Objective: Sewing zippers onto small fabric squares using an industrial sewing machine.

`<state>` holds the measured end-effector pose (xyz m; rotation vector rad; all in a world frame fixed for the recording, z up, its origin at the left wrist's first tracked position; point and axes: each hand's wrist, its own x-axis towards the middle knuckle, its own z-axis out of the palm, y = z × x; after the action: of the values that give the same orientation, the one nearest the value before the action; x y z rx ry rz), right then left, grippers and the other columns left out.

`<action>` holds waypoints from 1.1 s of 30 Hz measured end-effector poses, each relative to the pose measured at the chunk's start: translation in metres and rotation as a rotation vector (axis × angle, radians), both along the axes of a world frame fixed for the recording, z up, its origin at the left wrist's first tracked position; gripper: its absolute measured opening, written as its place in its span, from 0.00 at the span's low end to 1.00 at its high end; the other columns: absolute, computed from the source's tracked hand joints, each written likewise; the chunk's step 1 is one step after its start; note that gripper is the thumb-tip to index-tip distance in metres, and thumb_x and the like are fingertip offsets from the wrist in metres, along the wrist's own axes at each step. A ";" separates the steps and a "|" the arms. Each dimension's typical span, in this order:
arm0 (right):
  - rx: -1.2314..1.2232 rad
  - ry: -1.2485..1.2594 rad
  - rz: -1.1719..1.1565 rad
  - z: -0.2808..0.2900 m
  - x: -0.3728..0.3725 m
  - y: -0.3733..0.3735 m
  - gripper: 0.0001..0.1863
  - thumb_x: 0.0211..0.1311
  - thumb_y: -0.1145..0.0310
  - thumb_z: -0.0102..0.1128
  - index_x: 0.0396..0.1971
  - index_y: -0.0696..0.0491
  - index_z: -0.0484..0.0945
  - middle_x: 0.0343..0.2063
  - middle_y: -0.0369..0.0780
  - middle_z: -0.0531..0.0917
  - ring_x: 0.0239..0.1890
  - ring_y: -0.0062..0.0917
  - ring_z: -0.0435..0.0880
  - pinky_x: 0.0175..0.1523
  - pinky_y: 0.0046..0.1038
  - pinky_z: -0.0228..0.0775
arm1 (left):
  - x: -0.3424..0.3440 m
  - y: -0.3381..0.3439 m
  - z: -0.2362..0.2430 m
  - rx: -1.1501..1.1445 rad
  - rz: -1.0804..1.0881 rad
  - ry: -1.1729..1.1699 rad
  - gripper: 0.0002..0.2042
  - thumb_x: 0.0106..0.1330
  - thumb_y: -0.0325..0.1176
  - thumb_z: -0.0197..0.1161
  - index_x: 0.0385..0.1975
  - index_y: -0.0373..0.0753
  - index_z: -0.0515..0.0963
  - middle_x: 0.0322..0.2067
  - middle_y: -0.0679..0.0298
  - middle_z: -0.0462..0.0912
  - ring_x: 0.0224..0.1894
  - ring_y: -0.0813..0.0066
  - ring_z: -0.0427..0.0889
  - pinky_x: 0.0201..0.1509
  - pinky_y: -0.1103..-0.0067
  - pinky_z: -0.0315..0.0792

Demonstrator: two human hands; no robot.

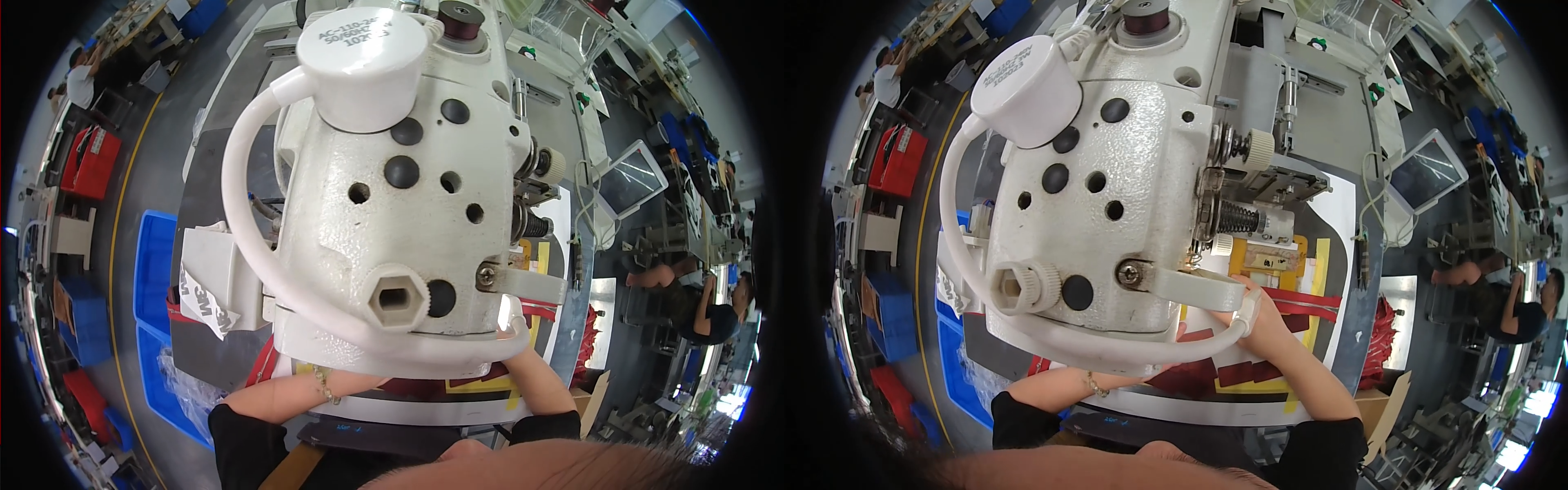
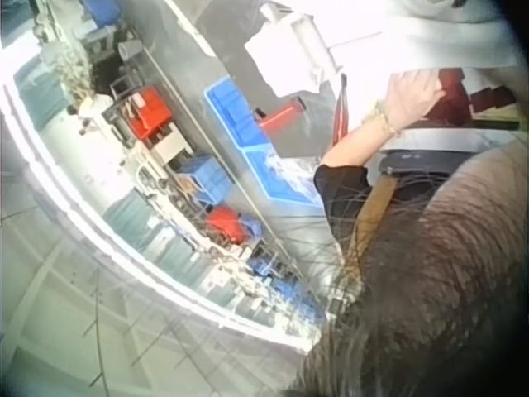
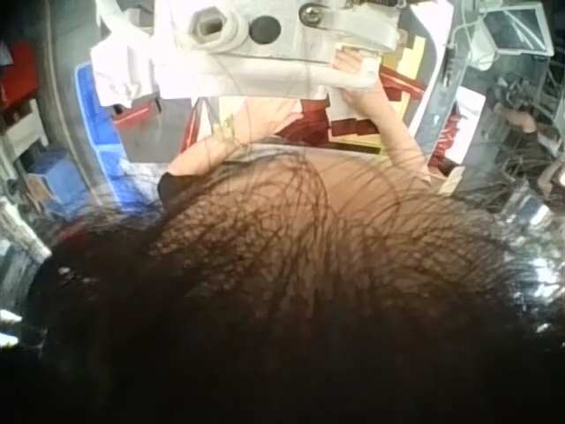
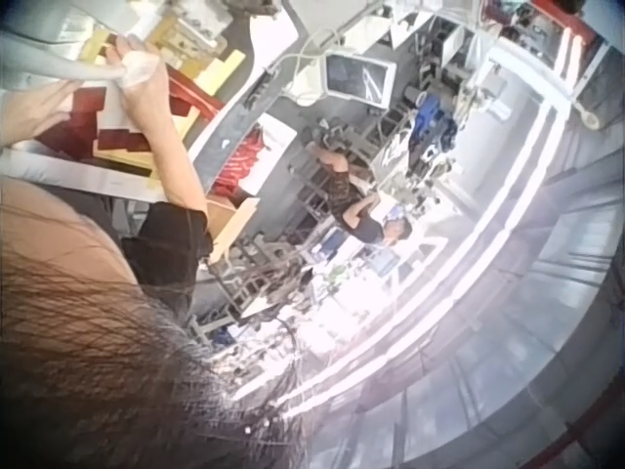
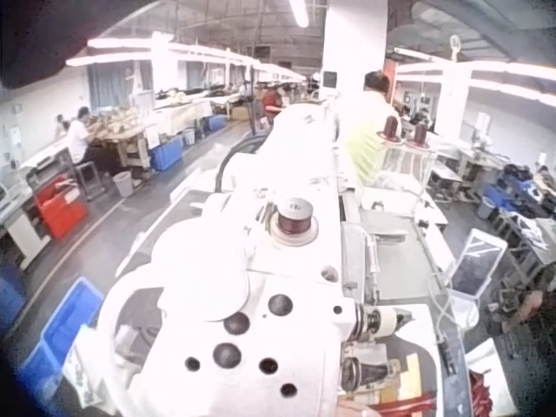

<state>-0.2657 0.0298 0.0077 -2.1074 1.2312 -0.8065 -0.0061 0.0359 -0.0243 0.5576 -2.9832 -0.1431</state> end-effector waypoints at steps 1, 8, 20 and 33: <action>0.136 -0.120 -0.126 0.003 0.001 0.003 0.18 0.51 0.71 0.59 0.45 0.47 0.79 0.43 0.42 0.80 0.45 0.36 0.79 0.54 0.38 0.67 | -0.002 -0.001 -0.001 0.009 -0.002 0.038 0.28 0.64 0.42 0.56 0.61 0.35 0.61 0.58 0.55 0.66 0.61 0.60 0.65 0.64 0.68 0.61; -0.177 0.179 0.025 0.016 -0.004 -0.008 0.17 0.52 0.74 0.59 0.45 0.52 0.77 0.44 0.44 0.80 0.45 0.39 0.79 0.53 0.37 0.69 | -0.011 -0.001 -0.006 0.068 0.030 0.269 0.26 0.61 0.44 0.58 0.55 0.35 0.67 0.52 0.54 0.71 0.54 0.58 0.69 0.58 0.65 0.64; -0.157 0.180 0.025 -0.020 -0.003 -0.004 0.18 0.51 0.74 0.58 0.45 0.52 0.77 0.46 0.43 0.79 0.48 0.38 0.78 0.57 0.36 0.66 | -0.003 0.002 -0.005 0.040 0.062 0.395 0.20 0.60 0.44 0.60 0.46 0.36 0.74 0.43 0.56 0.76 0.45 0.58 0.75 0.49 0.66 0.70; 0.064 0.148 0.025 -0.013 -0.012 0.001 0.22 0.50 0.76 0.55 0.49 0.49 0.77 0.53 0.38 0.77 0.57 0.23 0.72 0.65 0.27 0.52 | -0.013 0.000 0.001 0.343 0.156 0.306 0.15 0.55 0.44 0.62 0.32 0.38 0.76 0.23 0.62 0.78 0.23 0.65 0.78 0.23 0.72 0.70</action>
<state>-0.2775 0.0307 -0.0050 -2.1579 1.2861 -0.6011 -0.0192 0.0360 -0.0236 0.7256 -2.6178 -0.6700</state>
